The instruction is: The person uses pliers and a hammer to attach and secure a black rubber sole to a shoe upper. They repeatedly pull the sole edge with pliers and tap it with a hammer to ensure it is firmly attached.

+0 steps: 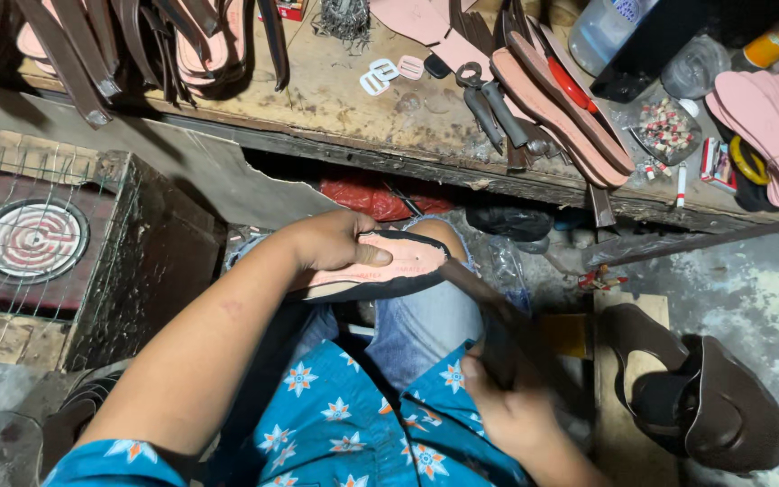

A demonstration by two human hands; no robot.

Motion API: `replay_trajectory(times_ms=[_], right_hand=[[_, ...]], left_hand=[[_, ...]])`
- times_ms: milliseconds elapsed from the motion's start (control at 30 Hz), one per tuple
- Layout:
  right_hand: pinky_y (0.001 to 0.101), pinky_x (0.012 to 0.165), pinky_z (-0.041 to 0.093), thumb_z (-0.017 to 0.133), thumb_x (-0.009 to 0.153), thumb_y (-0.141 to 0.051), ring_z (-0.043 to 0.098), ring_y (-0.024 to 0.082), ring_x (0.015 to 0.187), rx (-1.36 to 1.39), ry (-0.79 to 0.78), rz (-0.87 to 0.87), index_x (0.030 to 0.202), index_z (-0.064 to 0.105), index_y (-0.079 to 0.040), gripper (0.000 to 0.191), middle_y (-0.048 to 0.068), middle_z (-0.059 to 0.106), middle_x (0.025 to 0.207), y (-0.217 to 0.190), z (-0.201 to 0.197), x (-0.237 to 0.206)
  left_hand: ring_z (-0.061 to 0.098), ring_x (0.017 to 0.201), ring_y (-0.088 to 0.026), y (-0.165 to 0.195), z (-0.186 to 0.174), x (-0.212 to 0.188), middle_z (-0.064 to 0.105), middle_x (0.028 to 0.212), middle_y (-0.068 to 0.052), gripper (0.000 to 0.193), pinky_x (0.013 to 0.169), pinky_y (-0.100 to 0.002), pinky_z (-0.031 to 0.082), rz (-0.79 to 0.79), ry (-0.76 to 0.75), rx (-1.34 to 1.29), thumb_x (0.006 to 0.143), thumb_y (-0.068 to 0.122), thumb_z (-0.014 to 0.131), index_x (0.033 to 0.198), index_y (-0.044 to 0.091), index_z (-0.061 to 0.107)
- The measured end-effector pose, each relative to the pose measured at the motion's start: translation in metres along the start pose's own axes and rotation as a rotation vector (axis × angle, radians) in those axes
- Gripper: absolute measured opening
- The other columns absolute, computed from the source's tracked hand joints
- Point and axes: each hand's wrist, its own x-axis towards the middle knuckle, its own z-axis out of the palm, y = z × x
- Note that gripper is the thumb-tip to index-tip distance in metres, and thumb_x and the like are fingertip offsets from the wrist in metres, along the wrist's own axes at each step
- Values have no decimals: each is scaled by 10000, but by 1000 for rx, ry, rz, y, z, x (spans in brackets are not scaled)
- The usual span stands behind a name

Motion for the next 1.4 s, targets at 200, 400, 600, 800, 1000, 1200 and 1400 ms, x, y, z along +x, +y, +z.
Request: replay_trajectory(times_ms=[200, 400, 600, 800, 1000, 1200, 1400], right_hand=[[379, 640, 566, 673, 880, -420, 741, 232, 636, -176, -105, 272, 1020, 651, -32, 413, 160, 742, 704, 7, -5, 14], [328, 644, 548, 598, 947, -254, 658, 185, 697, 472, 36, -13, 1239, 568, 7, 392, 101, 681, 817, 6, -17, 42], [323, 494, 535, 466, 996, -275, 596, 165, 562, 825, -380, 112, 1377, 513, -6, 469, 79, 614, 765, -15, 32, 58], [313, 501, 542, 535, 964, -185, 612, 167, 560, 685, -521, -29, 1458, 425, -33, 528, 97, 645, 799, -55, 50, 58], [335, 722, 578, 629, 905, -141, 719, 199, 773, 214, -244, -369, 1521, 475, -39, 642, 124, 754, 969, -125, -13, 37], [374, 892, 553, 630, 957, -242, 711, 306, 1065, -237, -253, -1030, 1358, 570, -43, 451, 189, 693, 1156, -174, -26, 27], [366, 875, 542, 693, 927, -226, 701, 258, 956, -183, -342, -947, 1362, 611, -74, 469, 111, 673, 1063, -174, -23, 28]], left_hand=[[673, 960, -201, 14, 9, -36, 744, 1064, -116, 511, 855, -357, 523, 124, 276, 223, 759, 300, 868, 1176, 57, 699], [660, 829, -221, 9, 11, -126, 738, 970, -88, 499, 745, -370, 533, 238, 714, -63, 737, 268, 839, 1155, 55, 669], [655, 1016, -225, 9, 29, -205, 673, 1085, -122, 596, 903, -340, 516, 448, 919, 88, 766, 224, 798, 1291, 30, 594], [676, 1133, -254, 13, 46, -234, 698, 1216, -140, 451, 1012, -348, 510, 596, 965, -45, 853, 186, 783, 1253, 23, 653], [705, 1080, -232, 10, 49, -233, 726, 1200, -130, 381, 983, -341, 534, 597, 1061, -181, 844, 178, 785, 1170, 10, 683], [703, 1116, -250, 12, 49, -227, 726, 1185, -124, 338, 1030, -347, 526, 683, 1005, -128, 871, 131, 757, 1179, 19, 677], [701, 1116, -256, 8, 53, -228, 718, 1183, -120, 355, 1024, -356, 523, 653, 1016, -131, 856, 105, 761, 1188, 20, 671]])
